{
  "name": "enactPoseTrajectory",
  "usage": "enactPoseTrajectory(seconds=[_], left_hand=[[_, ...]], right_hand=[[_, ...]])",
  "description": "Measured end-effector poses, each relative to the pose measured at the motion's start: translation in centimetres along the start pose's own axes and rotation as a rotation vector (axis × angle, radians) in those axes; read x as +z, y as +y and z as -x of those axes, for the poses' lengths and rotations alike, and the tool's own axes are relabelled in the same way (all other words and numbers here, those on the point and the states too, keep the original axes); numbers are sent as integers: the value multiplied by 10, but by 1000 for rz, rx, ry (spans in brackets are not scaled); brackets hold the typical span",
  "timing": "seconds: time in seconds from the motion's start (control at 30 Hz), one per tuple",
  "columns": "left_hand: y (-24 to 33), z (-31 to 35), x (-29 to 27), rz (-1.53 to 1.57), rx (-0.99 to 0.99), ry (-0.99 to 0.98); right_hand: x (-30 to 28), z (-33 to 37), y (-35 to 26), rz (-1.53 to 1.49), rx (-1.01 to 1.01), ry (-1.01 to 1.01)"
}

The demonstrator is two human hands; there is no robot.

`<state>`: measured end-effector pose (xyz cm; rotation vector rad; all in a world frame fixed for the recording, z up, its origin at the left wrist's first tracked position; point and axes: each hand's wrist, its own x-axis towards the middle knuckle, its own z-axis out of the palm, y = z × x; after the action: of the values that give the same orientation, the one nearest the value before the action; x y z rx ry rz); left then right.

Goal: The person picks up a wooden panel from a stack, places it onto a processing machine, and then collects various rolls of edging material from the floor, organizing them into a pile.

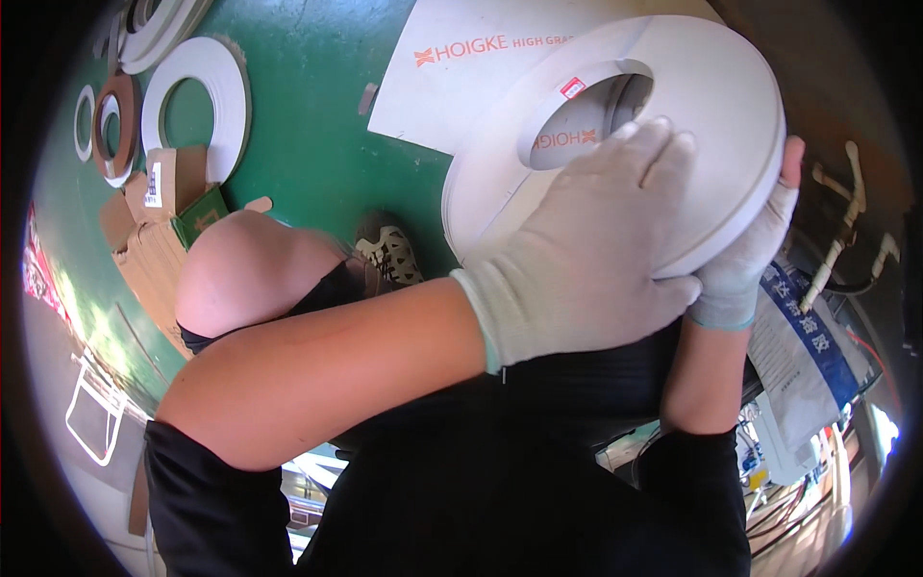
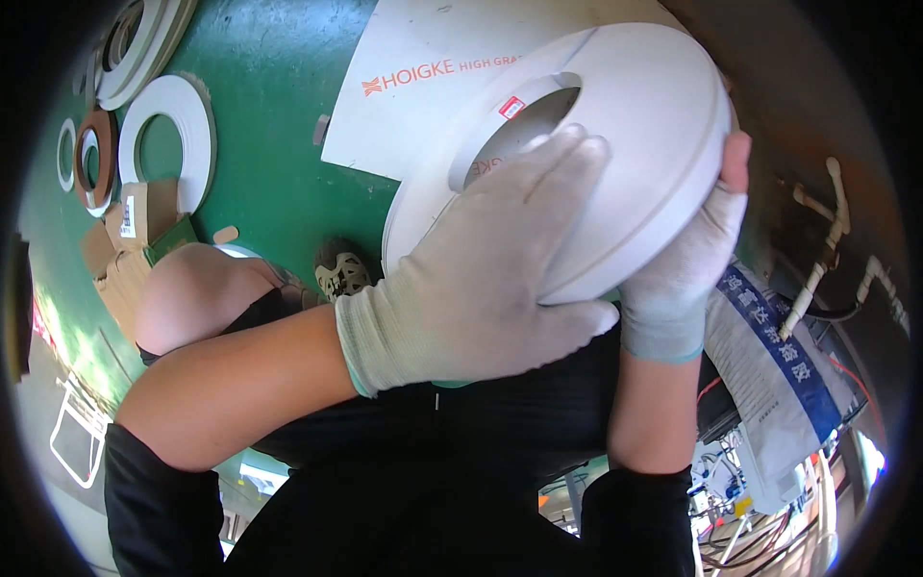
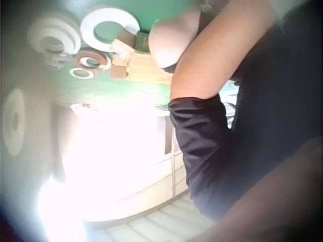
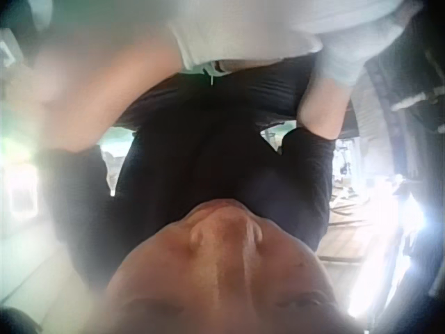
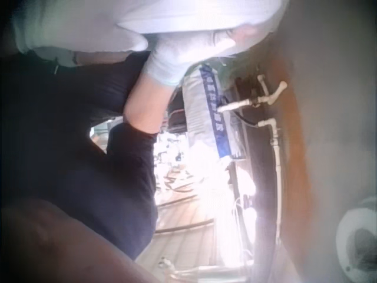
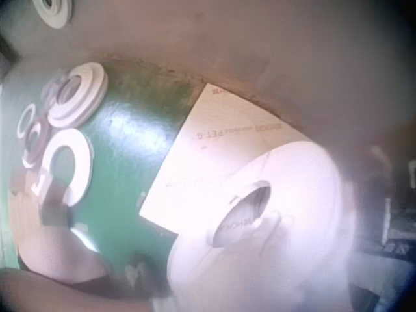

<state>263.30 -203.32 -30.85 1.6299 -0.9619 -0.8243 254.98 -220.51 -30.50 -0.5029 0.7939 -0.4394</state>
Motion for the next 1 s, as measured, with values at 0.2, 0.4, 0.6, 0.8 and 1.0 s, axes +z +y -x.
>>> enactPoseTrajectory(seconds=[0.2, 0.4, 0.6, 0.8, 1.0], left_hand=[[0, -2, 6, -159, -41, -122], [3, -12, 7, -177, -20, -89], [5, -19, 9, -200, -12, -64], [7, -12, 6, -262, 40, -64], [8, -4, -2, -251, -42, -128]], right_hand=[[-33, 0, 3, 55, -47, -95], [-21, -6, 2, 291, -86, -37], [-8, -18, 0, 602, -179, 19], [-11, -12, 5, 613, -177, 14], [5, 7, 24, 406, -135, 223]])
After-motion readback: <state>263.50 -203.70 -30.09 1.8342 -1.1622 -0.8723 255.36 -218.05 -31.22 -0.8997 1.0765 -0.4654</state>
